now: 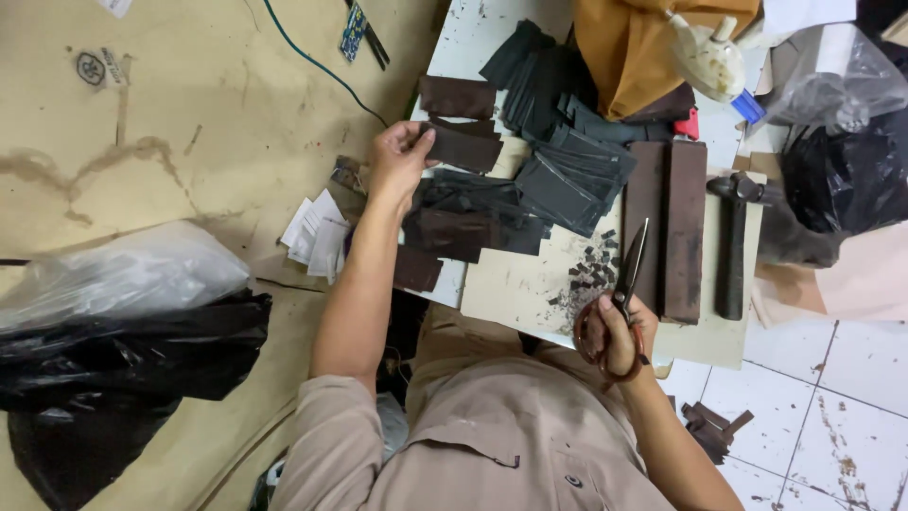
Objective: Trimming the edges of small leather pieces using scissors
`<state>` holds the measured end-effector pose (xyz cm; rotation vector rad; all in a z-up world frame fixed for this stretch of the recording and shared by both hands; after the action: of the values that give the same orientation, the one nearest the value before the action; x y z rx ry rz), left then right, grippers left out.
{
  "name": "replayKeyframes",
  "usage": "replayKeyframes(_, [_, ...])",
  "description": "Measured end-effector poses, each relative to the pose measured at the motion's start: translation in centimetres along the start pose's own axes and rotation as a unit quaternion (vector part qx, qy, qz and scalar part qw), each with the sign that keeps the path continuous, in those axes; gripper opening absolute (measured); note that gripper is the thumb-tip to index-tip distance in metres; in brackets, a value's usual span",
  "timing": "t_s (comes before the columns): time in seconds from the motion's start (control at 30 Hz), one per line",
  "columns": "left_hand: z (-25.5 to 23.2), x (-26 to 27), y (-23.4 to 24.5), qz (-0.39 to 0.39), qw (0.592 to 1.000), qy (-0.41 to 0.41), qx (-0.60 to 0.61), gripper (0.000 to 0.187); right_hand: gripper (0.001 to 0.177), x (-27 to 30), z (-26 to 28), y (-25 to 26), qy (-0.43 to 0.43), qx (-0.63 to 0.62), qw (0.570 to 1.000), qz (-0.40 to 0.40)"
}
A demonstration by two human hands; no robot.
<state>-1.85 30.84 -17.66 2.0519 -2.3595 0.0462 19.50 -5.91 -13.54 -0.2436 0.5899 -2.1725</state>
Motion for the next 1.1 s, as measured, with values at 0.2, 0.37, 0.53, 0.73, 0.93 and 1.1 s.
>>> replayKeyframes(0.2, [4.9,-5.0,1.6,-0.013,0.991,-0.064,-0.118,0.020,0.024,-0.3,-1.8,2.6,0.031,0.023,0.999,0.018])
replayKeyframes(0.37, [-8.0,6.7,-1.4,0.020,0.853,-0.316,-0.416,0.032,0.020,-0.1,-2.6,3.9,0.008,0.009,1.000,0.005])
replayKeyframes(0.53, [-6.5,16.0,-4.2,0.130,0.751,-0.442,-0.473,0.016,0.020,0.1,-2.2,3.3,-0.005,0.025,1.000,-0.002])
replayKeyframes(0.73, [-5.6,16.3,-4.2,0.107,0.734,-0.450,-0.497,0.011,0.020,0.2,-2.2,3.4,-0.001,0.018,1.000,-0.013])
replayKeyframes(0.93, [-5.0,14.8,-5.1,0.186,0.719,-0.426,-0.517,0.015,0.019,0.3,-1.6,2.9,0.013,0.008,1.000,-0.022])
replayKeyframes(1.1, [-5.5,14.9,-5.6,0.232,0.690,-0.433,-0.532,0.013,0.021,0.9,2.7,-1.3,0.020,0.051,0.998,0.004])
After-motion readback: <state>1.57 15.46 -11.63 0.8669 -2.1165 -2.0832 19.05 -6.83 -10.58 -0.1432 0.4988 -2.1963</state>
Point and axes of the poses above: each hand's wrist, its own x-axis away from the middle knuckle, its own y-axis out of the back of the hand, z = x × y, the point moved 8 cm from there along -x, towards the middle knuckle, and after that the axes turned 3 degrees about -x, right-handed, at the moved point
